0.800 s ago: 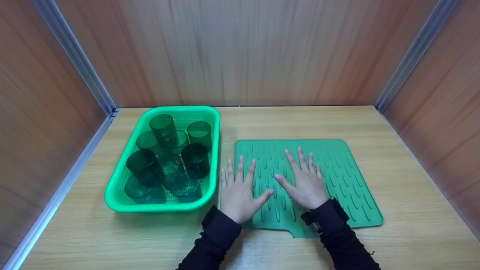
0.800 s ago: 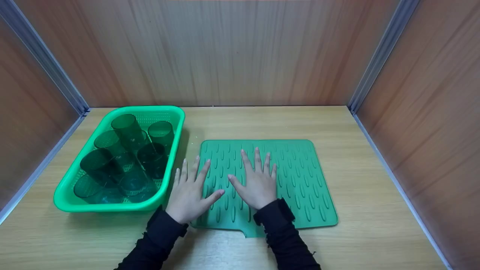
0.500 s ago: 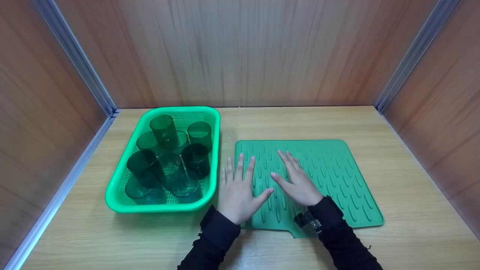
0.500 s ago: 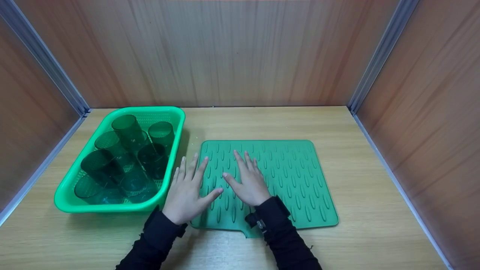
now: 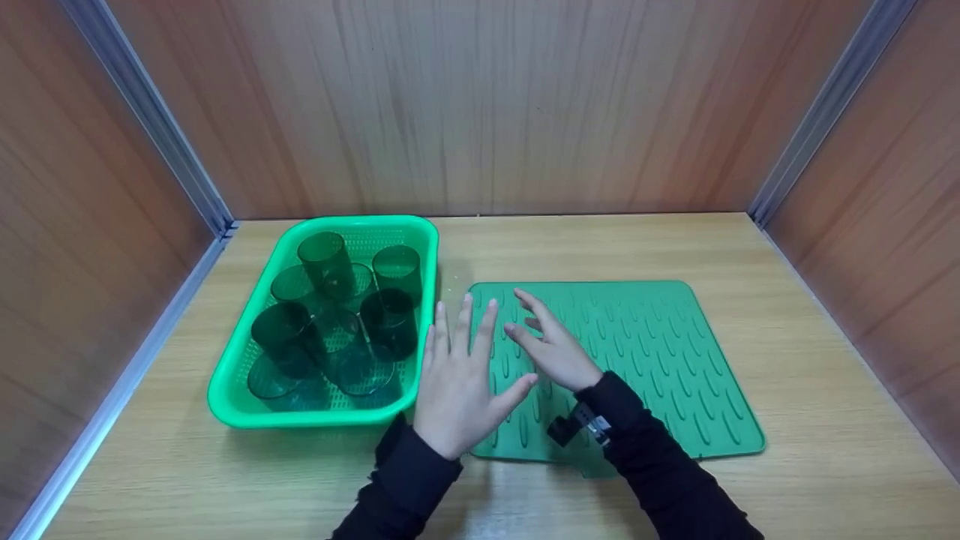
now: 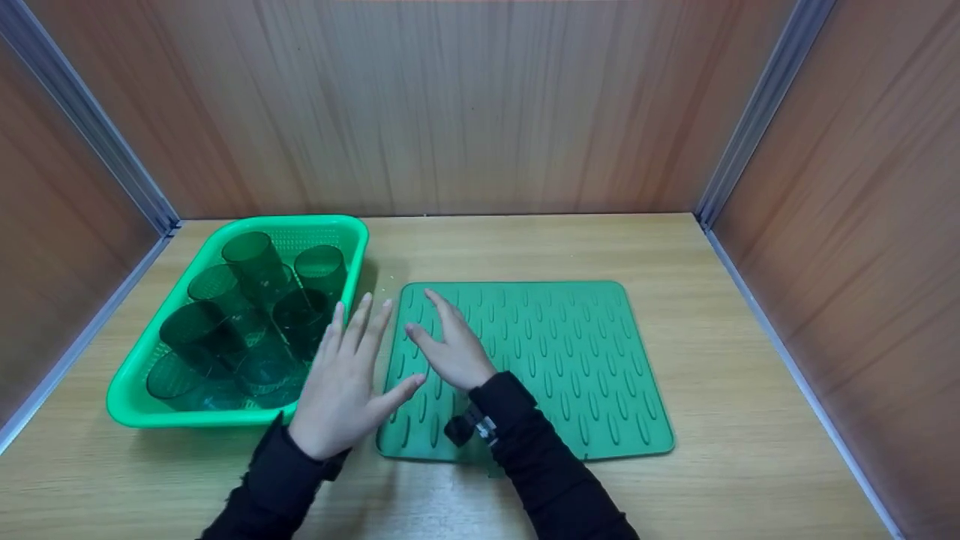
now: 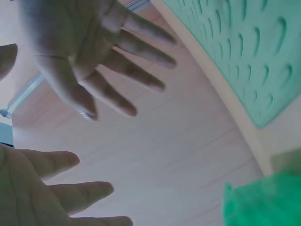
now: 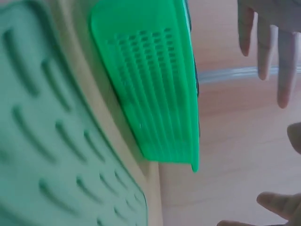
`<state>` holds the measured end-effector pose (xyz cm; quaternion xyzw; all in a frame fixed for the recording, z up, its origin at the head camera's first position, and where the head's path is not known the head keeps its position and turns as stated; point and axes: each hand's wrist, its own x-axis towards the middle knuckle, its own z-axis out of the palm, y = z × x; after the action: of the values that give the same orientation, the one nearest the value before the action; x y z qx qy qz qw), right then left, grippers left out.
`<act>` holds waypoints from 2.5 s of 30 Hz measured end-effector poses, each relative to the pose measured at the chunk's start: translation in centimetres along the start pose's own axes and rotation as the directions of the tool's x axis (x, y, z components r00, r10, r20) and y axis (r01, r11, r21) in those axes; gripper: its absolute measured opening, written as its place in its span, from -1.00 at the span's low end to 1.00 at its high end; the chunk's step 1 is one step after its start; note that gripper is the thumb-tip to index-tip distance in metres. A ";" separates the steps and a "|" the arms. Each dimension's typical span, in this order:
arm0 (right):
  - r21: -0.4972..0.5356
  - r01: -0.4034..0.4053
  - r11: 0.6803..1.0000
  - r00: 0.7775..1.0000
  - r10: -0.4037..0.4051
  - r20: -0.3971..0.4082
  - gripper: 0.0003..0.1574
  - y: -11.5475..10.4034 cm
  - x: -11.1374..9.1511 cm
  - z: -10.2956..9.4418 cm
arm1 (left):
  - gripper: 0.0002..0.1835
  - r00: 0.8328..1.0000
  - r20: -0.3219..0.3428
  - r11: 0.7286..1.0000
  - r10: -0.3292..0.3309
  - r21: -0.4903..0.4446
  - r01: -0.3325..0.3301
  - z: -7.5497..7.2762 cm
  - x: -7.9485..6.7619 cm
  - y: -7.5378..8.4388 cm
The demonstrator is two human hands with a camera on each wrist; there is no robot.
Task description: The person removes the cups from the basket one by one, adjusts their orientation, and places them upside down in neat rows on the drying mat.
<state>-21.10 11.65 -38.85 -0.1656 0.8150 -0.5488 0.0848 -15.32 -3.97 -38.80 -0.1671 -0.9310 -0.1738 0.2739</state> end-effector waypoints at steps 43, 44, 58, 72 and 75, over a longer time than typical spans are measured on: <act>0.155 -0.034 0.987 0.991 0.013 0.132 -0.73 -2.0 1.0 9.9 | -0.75 0.996 0.074 0.987 -0.058 0.155 0.046 -4.1 -3.7 -8.8; 0.156 -0.031 0.987 0.991 0.011 0.131 -0.74 -2.1 1.0 9.9 | -0.75 0.996 0.071 0.987 -0.056 0.153 0.045 -4.1 -3.7 -8.8; 0.215 -0.027 0.976 0.994 0.004 0.106 -0.57 0.5 2.0 9.7 | -0.83 0.995 -0.096 0.998 -0.036 0.055 0.041 -6.0 -2.6 -7.9; 0.496 0.094 0.863 0.994 -0.052 -0.097 -0.34 2.2 0.3 0.4 | -0.93 0.958 -0.284 0.975 -0.033 -0.218 -0.031 -7.0 -1.4 -3.8; 0.529 0.171 0.831 0.983 -0.110 -0.145 -0.30 2.2 -0.2 -1.2 | -0.96 0.950 -0.309 0.939 -0.033 -0.335 -0.077 -5.9 -0.8 -2.6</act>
<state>-21.65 13.50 -40.43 -0.1645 0.6168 -0.7685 0.0427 -13.10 -8.92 -35.25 -0.1935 -0.8299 -0.3542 0.3852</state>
